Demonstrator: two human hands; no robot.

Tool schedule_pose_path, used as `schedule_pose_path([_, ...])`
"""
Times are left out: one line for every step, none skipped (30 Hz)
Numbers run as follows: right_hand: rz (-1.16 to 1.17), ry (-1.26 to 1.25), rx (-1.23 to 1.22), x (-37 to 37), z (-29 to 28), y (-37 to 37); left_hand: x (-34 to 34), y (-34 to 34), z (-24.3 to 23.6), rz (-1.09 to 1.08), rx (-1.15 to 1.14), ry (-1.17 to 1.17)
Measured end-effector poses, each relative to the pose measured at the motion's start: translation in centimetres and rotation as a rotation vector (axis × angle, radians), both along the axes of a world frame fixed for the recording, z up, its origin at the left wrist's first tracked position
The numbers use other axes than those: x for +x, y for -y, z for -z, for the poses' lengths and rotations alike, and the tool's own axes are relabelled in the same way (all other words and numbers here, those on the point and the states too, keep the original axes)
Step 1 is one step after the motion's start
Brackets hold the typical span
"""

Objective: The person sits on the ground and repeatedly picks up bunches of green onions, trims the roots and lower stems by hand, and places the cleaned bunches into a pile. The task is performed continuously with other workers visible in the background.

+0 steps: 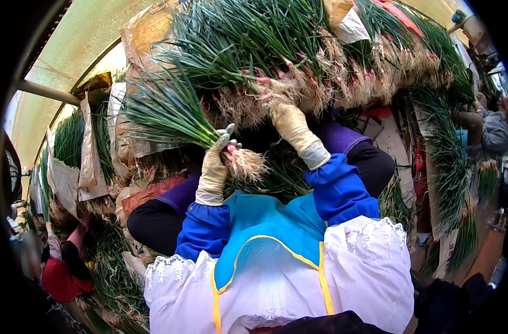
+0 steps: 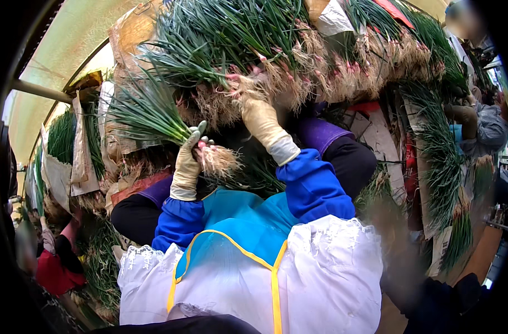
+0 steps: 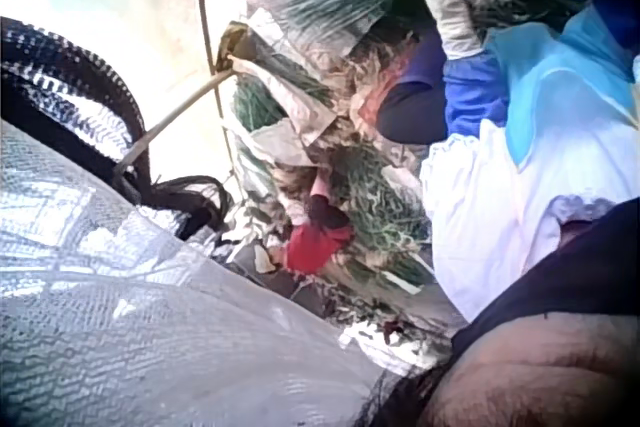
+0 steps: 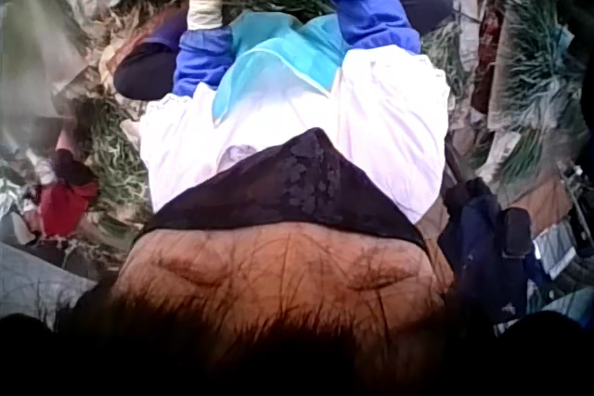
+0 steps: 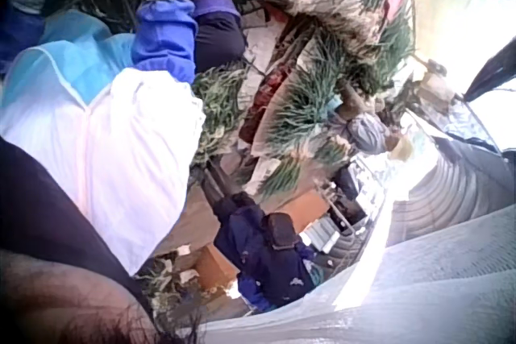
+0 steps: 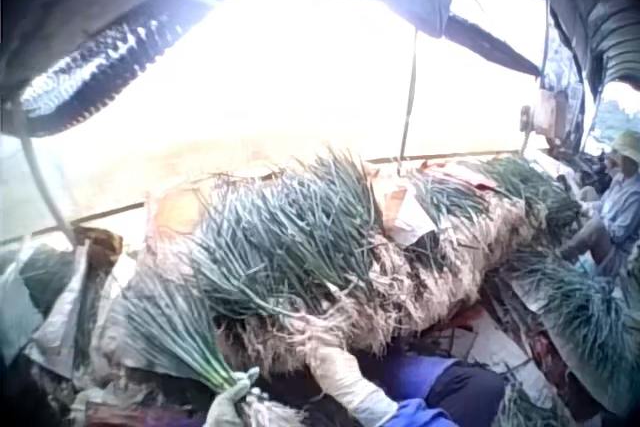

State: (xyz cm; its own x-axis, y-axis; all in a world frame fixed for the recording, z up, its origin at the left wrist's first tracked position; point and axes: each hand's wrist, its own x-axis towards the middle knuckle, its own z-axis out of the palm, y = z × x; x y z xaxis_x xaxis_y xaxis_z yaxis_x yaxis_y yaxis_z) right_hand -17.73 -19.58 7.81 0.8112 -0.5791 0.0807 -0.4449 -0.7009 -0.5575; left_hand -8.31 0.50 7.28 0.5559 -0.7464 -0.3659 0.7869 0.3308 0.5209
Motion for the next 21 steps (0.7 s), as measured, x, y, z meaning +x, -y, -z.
schedule_pose_path([-0.036,-0.005,0.008,-0.5,-0.1,-1.9,-0.6,1.5,-0.9,-0.090,0.174,0.039])
schedule_pose_path([-0.079,-0.068,-0.010,-0.8,-0.4,-3.4,0.4,1.9,-0.2,0.073,0.111,0.040])
schedule_pose_path([-0.150,-0.081,0.056,-1.7,-0.5,-4.9,1.0,2.4,0.6,0.247,0.051,0.047])
schedule_pose_path([-0.224,-0.084,0.120,-1.9,-0.7,-5.8,1.5,2.6,0.9,0.356,0.004,0.121])
schedule_pose_path([-0.321,-0.138,0.145,-1.8,-0.9,-6.0,1.4,2.6,1.4,0.283,0.109,0.147])
schedule_pose_path([-0.405,-0.199,0.159,-2.1,-1.4,-5.3,1.1,2.9,1.6,0.220,0.199,0.168])
schedule_pose_path([-0.499,-0.266,0.195,-2.0,-1.0,-3.9,1.0,2.4,-0.1,0.268,0.138,0.101])
schedule_pose_path([-0.346,-0.181,0.453,-1.8,-0.7,-2.5,0.4,3.0,0.7,0.112,0.108,0.052])
schedule_pose_path([-0.198,-0.090,0.717,-1.4,-1.7,-1.8,0.4,2.6,1.2,0.124,0.118,0.111])
schedule_pose_path([-0.034,0.013,0.969,-1.1,-2.4,-0.4,0.3,2.8,1.0,0.148,0.120,0.173])
schedule_pose_path([0.078,0.014,0.971,-0.2,-2.3,1.4,0.0,3.0,0.7,0.151,0.199,0.185])
schedule_pose_path([0.064,-0.114,1.071,0.6,-2.0,2.6,-1.1,4.3,0.1,0.041,0.282,0.079])
schedule_pose_path([-0.051,-0.112,0.971,1.2,-3.2,0.8,-0.2,3.0,2.3,0.124,0.301,0.169])
schedule_pose_path([-0.299,-0.265,0.626,2.2,-2.8,-0.6,-0.6,3.1,2.7,0.060,0.320,0.219])
schedule_pose_path([-0.526,-0.352,0.243,3.7,-2.4,-2.4,0.1,1.8,4.3,0.074,0.245,0.261])
schedule_pose_path([-0.548,-0.427,0.075,4.5,-2.1,-3.3,0.9,0.9,4.8,0.201,0.250,0.111])
schedule_pose_path([-0.514,-0.372,-0.093,5.6,-2.3,-3.1,-0.1,1.8,3.8,0.120,0.370,0.149])
schedule_pose_path([-0.502,-0.313,-0.250,6.1,-2.4,-2.9,0.0,1.1,4.0,0.141,0.091,0.113])
schedule_pose_path([-0.372,-0.173,-0.376,6.7,-4.7,-1.7,-0.3,0.5,2.8,0.092,0.074,0.089])
schedule_pose_path([-0.250,-0.145,-0.544,6.7,-6.6,0.5,-1.1,-0.2,1.2,0.024,0.077,0.058])
schedule_pose_path([-0.155,-0.017,-0.537,6.8,-6.6,4.4,-1.6,-0.7,0.1,0.014,0.000,0.075])
